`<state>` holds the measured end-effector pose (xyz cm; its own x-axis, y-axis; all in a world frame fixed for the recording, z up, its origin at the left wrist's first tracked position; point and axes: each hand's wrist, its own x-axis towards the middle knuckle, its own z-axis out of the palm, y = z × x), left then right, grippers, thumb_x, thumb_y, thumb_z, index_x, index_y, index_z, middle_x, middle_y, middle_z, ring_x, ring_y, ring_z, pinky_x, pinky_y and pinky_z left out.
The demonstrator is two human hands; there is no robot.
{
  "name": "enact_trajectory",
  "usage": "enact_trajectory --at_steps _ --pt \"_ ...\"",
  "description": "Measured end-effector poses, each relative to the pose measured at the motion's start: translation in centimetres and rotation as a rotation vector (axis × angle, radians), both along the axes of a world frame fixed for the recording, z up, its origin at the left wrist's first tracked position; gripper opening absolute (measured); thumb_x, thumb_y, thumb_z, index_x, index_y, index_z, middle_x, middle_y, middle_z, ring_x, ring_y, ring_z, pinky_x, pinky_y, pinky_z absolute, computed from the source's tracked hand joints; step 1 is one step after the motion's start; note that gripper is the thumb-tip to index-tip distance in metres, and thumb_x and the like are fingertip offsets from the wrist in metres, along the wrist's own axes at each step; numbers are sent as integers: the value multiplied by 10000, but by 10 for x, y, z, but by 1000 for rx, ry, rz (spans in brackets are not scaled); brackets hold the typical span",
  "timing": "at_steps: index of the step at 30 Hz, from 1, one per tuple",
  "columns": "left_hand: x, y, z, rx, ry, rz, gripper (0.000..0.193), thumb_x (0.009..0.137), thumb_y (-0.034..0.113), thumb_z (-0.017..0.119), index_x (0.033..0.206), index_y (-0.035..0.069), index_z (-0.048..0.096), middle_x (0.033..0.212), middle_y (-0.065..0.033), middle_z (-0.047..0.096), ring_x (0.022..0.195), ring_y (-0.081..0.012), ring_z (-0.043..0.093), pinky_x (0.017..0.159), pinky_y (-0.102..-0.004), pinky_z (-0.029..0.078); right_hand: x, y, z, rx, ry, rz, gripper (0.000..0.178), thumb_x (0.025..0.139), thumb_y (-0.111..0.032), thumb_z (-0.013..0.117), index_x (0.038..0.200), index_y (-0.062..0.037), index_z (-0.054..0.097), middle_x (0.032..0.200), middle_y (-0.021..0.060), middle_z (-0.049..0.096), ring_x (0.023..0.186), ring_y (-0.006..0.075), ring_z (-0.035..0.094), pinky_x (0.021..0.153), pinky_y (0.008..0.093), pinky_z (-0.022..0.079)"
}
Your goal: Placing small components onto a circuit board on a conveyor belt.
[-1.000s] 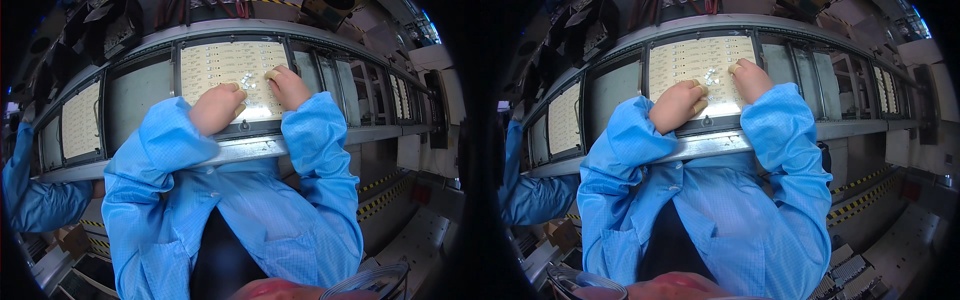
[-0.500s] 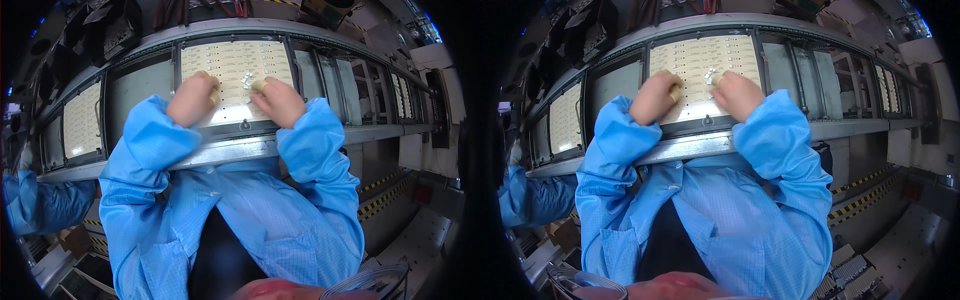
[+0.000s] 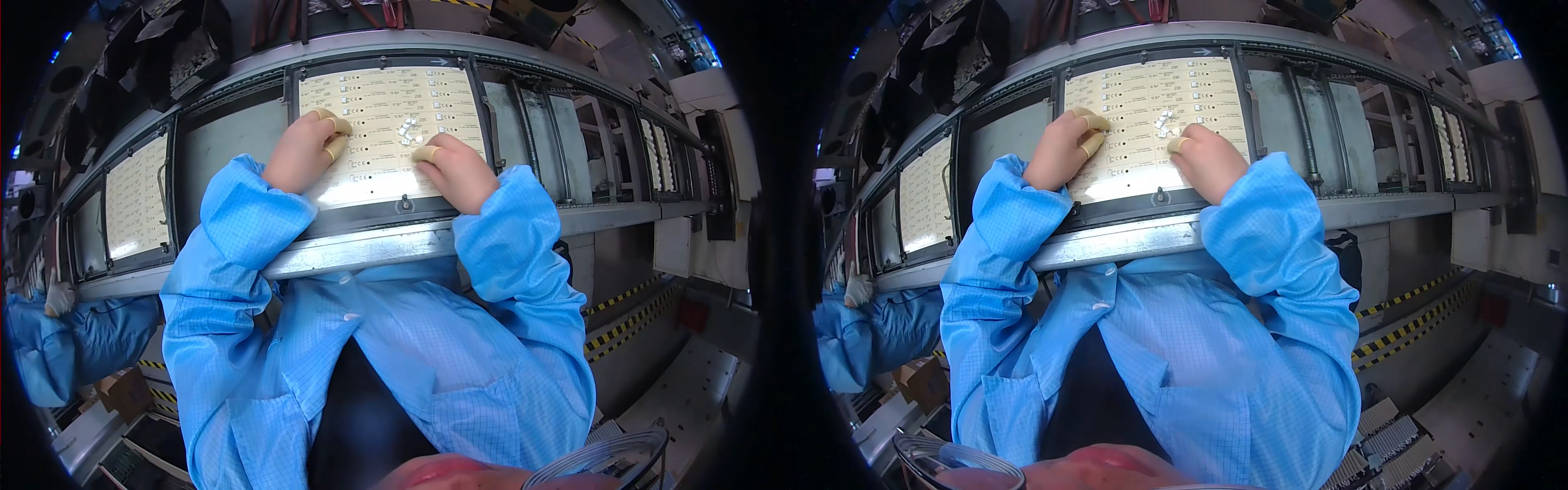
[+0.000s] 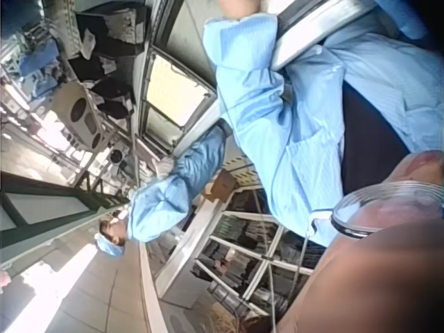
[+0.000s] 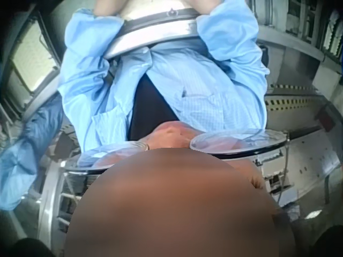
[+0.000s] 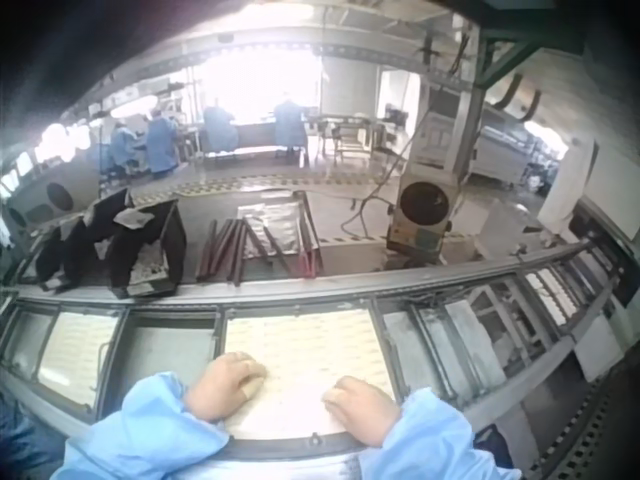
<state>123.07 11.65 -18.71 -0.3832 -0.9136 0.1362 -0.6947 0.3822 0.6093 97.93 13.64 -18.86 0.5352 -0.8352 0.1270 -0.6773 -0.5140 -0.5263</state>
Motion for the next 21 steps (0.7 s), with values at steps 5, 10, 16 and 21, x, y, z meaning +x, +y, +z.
enact_trajectory --at_steps 5,10,16,21 --pt "3 -2 -4 -45 -67 -17 169 800 66 594 960 28 635 929 -148 607 861 -310 574 786 -355 466 -16 -1 6 -15 -91 -94 100 775 -76 648 861 -25 640 793 83 577 671 198 598 618 276 484" --pt "0 0 -2 -56 -66 -41 171 802 84 583 947 14 642 923 -171 590 881 -325 570 802 -371 464 -27 -2 9 179 -239 -225 119 771 -29 659 875 18 627 787 55 584 615 110 595 560 218 478" --pt "-4 -1 2 -160 -150 -106 156 800 72 570 924 -3 628 910 -169 594 863 -326 571 801 -375 468 -31 -8 3 214 -282 -282 151 776 22 626 927 24 623 823 60 589 661 101 606 589 201 487" --pt "-6 0 6 -109 -245 -88 166 811 79 567 948 1 621 934 -155 596 870 -321 566 796 -371 464 -34 -15 3 171 -281 -320 177 780 41 603 956 30 620 867 71 591 702 121 620 642 209 505"
